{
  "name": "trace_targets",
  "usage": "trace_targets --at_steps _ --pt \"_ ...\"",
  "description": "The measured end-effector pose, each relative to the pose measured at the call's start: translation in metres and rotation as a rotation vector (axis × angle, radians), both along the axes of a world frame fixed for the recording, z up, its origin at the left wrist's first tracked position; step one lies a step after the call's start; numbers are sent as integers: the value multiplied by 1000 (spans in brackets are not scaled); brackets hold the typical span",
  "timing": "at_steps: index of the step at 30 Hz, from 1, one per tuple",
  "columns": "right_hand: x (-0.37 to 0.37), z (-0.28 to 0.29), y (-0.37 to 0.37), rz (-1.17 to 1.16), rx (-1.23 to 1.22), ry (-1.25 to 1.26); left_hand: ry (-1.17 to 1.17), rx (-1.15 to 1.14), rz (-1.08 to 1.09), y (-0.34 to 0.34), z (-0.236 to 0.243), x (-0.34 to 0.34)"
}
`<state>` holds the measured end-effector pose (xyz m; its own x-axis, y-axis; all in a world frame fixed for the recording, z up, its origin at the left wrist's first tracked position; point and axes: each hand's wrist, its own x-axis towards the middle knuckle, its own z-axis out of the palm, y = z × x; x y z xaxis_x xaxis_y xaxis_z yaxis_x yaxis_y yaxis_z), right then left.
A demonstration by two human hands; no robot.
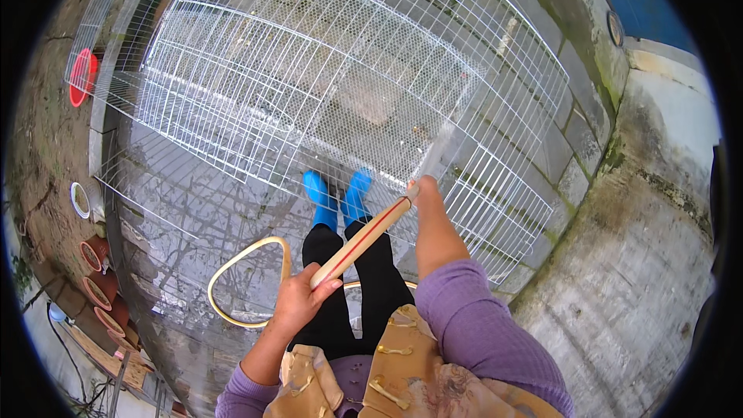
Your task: The person uses a hose to spray water on a metal wire cage placed on a paved outdoor surface. They move the hose back and forth to rinse the cage, then briefly use a long-handled brush to scrub the cage before the clip ends.
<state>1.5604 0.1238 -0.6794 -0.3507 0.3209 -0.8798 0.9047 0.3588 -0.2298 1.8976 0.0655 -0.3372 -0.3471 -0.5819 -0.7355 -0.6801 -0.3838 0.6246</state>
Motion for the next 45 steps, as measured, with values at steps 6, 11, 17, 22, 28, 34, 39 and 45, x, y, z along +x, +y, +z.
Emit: trace_targets --at_steps 6,11,17,22,28,34,39,45 --pt "3 17 -19 30 22 9 -7 13 -8 3 0 -1" --pt "-8 10 -11 52 1 -2 -4 19 -10 1 2 -5" --pt "10 43 -41 100 90 -8 -44 19 -33 9 -1 3" --pt "-23 34 -27 150 43 11 18 16 -43 6 2 -8" --pt "-5 46 -39 162 47 10 -4 9 -41 8 -2 -2" --pt "-8 44 -38 106 32 8 8 8 -3 8 -3 -2" --pt "0 29 -23 46 9 55 7 16 73 3 -9 -1" --pt "17 34 -25 35 38 41 -59 3 51 4 -12 6"
